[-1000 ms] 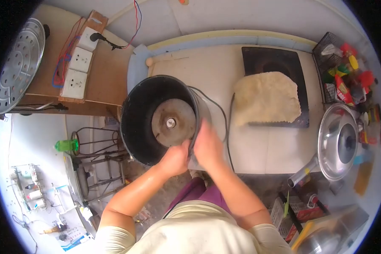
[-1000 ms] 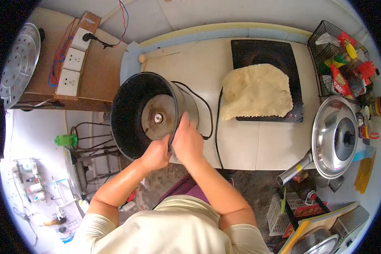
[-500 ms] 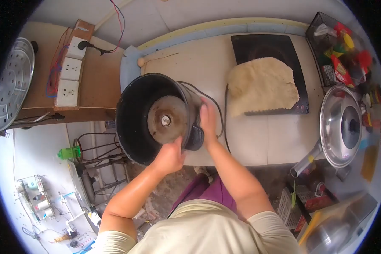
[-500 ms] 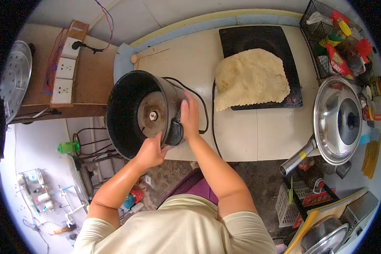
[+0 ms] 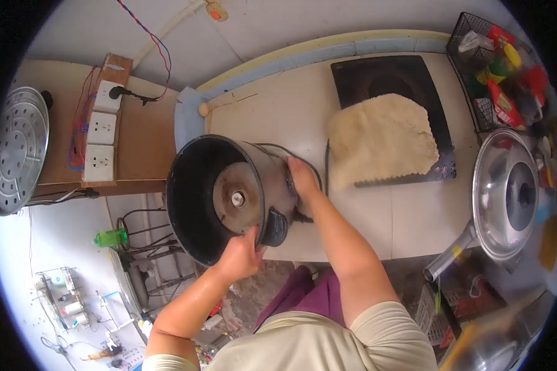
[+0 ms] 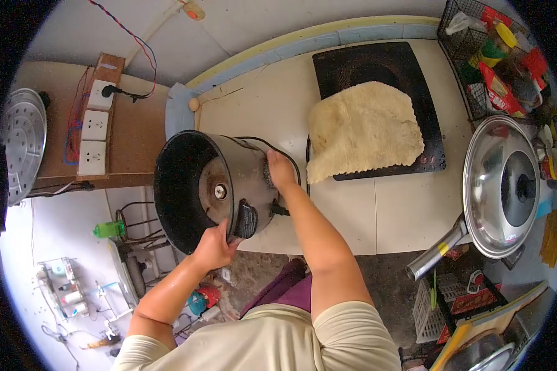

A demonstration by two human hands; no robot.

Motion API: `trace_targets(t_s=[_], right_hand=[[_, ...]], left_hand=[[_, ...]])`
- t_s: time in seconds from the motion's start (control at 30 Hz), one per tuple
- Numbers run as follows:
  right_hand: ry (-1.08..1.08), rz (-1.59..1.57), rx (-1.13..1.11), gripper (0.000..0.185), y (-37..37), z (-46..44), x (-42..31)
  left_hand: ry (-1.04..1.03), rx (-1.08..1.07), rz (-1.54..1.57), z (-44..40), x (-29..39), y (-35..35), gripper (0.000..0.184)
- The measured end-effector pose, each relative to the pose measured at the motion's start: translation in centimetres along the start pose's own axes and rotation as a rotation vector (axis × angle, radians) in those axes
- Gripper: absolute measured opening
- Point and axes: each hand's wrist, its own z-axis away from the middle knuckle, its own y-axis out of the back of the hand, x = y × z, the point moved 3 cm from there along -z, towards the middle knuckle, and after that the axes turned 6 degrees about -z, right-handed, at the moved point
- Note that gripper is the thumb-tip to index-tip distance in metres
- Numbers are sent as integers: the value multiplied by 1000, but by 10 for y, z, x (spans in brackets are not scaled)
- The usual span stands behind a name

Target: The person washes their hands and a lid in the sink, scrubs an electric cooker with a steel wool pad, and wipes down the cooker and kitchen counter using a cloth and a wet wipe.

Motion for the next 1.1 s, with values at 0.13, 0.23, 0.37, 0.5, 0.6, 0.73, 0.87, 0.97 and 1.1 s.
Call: trace_targets(t_s=[0.13,0.23,0.37,0.5,0.6,0.73,0.87,0.97,1.1], right_hand=[[476,21,145,41,-20,39,-62],[530,-114,31,42,-7,56,-123],[9,-92,139,46,-6,-18,2],[29,79,147,47,-7,9,-30],[358,-49,18,44,-11,43,-117],[504,-173,-284,41,-24,14,-167],[225,-234,-352,36,-25,-32,-87],[276,-162,-198,38,-6,14,-92],[456,-81,67,41,-11,83,-72]], left_hand=[[24,12,3,-1,-2,1,45],[44,-33,-17,-2,-6,-3,47],[40,1,-14,-2,-8,1,44],[32,-14,4,-1,-8,-1,43],[1,-3,9,-2,-9,-1,42],[-30,0,-3,-1,-12,-3,42],[-69,15,-20,0,-9,1,42],[-88,10,-8,3,-8,0,40],[-195,-73,-41,12,-17,0,41]])
